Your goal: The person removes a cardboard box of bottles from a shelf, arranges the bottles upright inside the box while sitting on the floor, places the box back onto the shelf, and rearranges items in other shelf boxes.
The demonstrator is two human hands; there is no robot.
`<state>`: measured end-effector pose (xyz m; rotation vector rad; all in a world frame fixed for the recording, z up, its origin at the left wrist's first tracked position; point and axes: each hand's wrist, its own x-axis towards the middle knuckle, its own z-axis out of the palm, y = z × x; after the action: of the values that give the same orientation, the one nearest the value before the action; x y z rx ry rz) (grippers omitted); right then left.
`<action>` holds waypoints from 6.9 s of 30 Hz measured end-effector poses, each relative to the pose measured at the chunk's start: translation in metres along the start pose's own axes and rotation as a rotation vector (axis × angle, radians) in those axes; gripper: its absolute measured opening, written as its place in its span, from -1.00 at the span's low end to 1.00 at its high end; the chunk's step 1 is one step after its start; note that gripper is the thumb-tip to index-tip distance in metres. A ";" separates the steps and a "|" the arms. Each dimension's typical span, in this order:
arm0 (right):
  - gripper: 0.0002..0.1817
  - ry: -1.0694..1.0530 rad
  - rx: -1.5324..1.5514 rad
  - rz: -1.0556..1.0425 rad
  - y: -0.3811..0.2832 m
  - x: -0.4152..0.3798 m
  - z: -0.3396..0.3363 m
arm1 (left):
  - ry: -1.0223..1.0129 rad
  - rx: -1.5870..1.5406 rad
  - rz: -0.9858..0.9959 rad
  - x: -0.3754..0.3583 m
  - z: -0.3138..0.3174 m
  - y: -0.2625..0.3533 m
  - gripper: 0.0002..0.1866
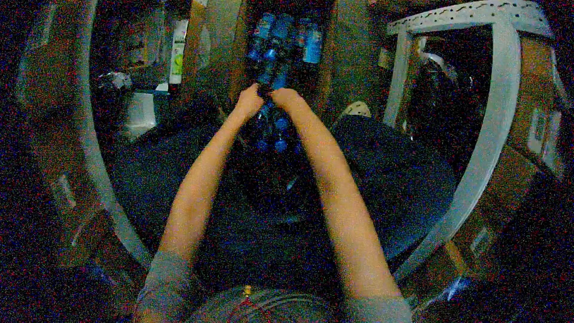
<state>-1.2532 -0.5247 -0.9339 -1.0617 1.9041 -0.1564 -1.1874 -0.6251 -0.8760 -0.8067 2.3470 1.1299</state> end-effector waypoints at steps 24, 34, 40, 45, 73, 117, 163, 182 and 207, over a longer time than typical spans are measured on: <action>-0.68 0.169 0.002 0.223 -0.017 -0.040 -0.030 | -0.129 0.029 0.026 -0.008 -0.014 0.011 -0.72; -0.83 0.183 -0.225 0.148 -0.030 -0.087 -0.074 | -0.187 0.092 0.025 -0.008 -0.007 0.010 -0.68; -0.78 -0.012 -0.234 0.228 -0.035 -0.105 -0.064 | -0.166 0.139 0.022 -0.007 -0.006 -0.001 -0.64; -0.74 -0.056 -0.235 0.238 -0.038 -0.103 -0.066 | -0.156 0.123 -0.007 -0.009 -0.007 -0.004 -0.67; -0.83 0.703 -0.254 0.594 0.038 0.003 -0.168 | -0.237 -0.089 0.077 -0.005 0.008 0.021 -0.67; -0.80 0.281 -0.369 -0.056 -0.053 -0.059 -0.062 | 0.016 -0.663 -0.116 0.011 -0.018 -0.004 -0.35; -0.65 0.264 -0.048 0.289 -0.030 -0.086 -0.121 | 0.039 -0.481 -0.123 0.002 -0.022 0.010 -0.37; -0.65 0.139 -0.076 0.533 -0.029 -0.069 -0.078 | 0.038 -0.384 0.017 0.000 -0.011 0.001 -0.46; -0.52 0.844 0.511 0.388 -0.028 -0.009 -0.080 | 0.147 -0.033 -0.142 0.038 0.020 0.023 -0.62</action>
<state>-1.2959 -0.5591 -0.8686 -0.2548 2.5594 -0.9267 -1.2289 -0.6100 -0.8969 -1.0837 2.3492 1.0859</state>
